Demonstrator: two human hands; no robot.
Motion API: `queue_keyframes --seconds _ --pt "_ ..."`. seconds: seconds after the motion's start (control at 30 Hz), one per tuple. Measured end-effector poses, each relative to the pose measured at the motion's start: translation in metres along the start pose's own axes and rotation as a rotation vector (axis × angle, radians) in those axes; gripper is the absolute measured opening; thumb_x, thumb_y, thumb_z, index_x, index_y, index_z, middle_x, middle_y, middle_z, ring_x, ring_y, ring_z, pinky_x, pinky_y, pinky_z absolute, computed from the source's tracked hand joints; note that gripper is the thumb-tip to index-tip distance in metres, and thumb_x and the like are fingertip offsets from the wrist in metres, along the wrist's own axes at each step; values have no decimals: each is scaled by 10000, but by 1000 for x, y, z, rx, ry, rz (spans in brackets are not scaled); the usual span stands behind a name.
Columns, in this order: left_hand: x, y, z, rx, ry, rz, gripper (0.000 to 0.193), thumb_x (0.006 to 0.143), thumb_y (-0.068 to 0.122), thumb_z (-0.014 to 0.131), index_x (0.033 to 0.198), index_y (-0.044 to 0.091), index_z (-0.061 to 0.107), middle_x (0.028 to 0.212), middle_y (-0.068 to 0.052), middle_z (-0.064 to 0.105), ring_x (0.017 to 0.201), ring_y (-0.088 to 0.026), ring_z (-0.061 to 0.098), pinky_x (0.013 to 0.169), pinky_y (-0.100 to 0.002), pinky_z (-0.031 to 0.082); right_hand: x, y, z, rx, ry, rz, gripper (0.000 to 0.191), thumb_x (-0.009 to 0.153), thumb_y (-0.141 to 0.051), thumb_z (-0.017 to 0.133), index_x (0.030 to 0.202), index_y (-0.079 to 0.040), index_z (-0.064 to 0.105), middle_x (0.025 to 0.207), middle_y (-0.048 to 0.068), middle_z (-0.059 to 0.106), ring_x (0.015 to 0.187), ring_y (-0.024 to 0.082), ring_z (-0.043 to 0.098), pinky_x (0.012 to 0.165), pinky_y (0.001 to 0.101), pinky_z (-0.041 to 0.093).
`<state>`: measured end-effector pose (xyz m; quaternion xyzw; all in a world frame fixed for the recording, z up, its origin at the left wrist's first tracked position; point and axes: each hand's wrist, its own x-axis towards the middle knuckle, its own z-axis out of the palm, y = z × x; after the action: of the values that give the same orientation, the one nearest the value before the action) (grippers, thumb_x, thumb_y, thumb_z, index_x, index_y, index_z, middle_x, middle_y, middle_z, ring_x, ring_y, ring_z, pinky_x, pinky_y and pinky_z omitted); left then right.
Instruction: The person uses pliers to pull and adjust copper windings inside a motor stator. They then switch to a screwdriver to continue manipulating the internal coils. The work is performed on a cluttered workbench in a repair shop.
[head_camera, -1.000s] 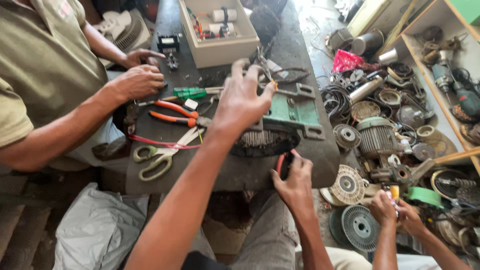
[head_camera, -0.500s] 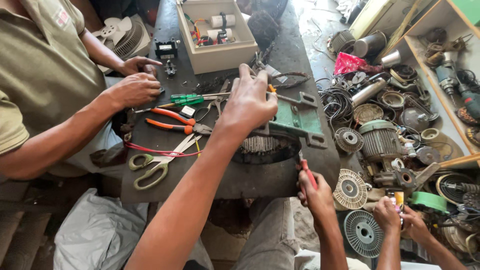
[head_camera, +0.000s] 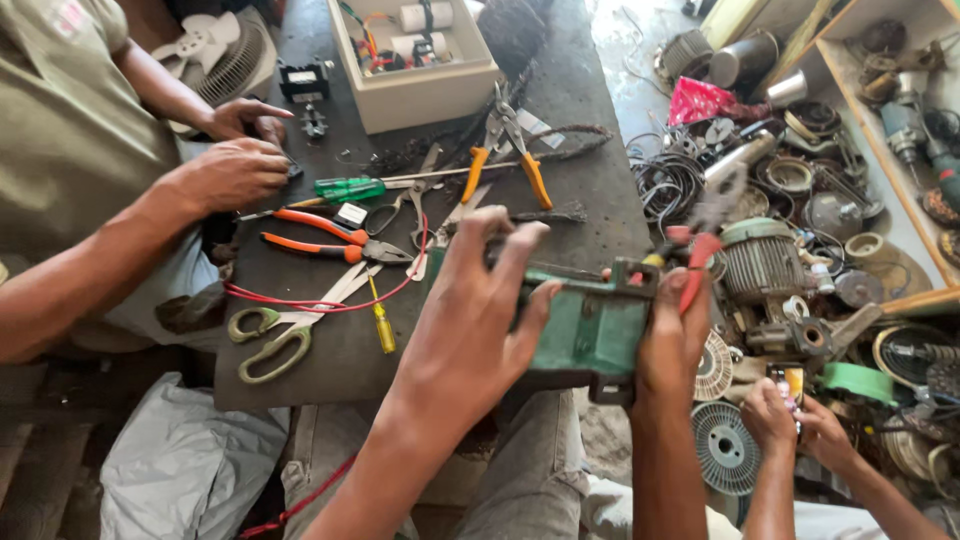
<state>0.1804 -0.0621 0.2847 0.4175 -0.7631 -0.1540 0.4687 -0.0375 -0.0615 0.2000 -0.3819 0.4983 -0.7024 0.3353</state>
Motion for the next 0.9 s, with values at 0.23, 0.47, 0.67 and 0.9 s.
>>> queue_keyframes --seconds 0.23,0.47,0.67,0.9 --pt "-58 -7 -10 -47 185 -312 488 998 265 677 1353 -27 512 1328 -231 568 1254 -436 604 1039 -479 497 -60 -6 13 -212 70 -64 542 1096 -374 513 1517 -40 442 1203 159 677 1019 176 677 939 287 552" --pt "-127 -44 8 -38 356 -194 394 985 427 623 997 36 575 1118 -175 521 1234 -437 625 1014 -486 558 -106 63 -17 249 95 -96 489 1065 -410 547 1387 -76 395 1204 218 623 1008 300 719 868 416 624" --pt "-174 -94 26 9 292 -26 272 892 297 703 881 58 574 1061 -91 572 1248 -404 632 1082 -494 537 -22 161 -218 134 35 343 454 1005 -303 537 1379 -63 446 1209 208 623 1033 302 698 883 457 587" --pt "-233 -126 45 -381 211 -435 170 822 -59 709 970 -55 627 1339 -243 541 1336 -358 587 1102 -501 442 78 171 -355 -236 -238 768 454 935 -178 526 1370 -48 506 1214 197 624 1061 304 673 902 503 544"
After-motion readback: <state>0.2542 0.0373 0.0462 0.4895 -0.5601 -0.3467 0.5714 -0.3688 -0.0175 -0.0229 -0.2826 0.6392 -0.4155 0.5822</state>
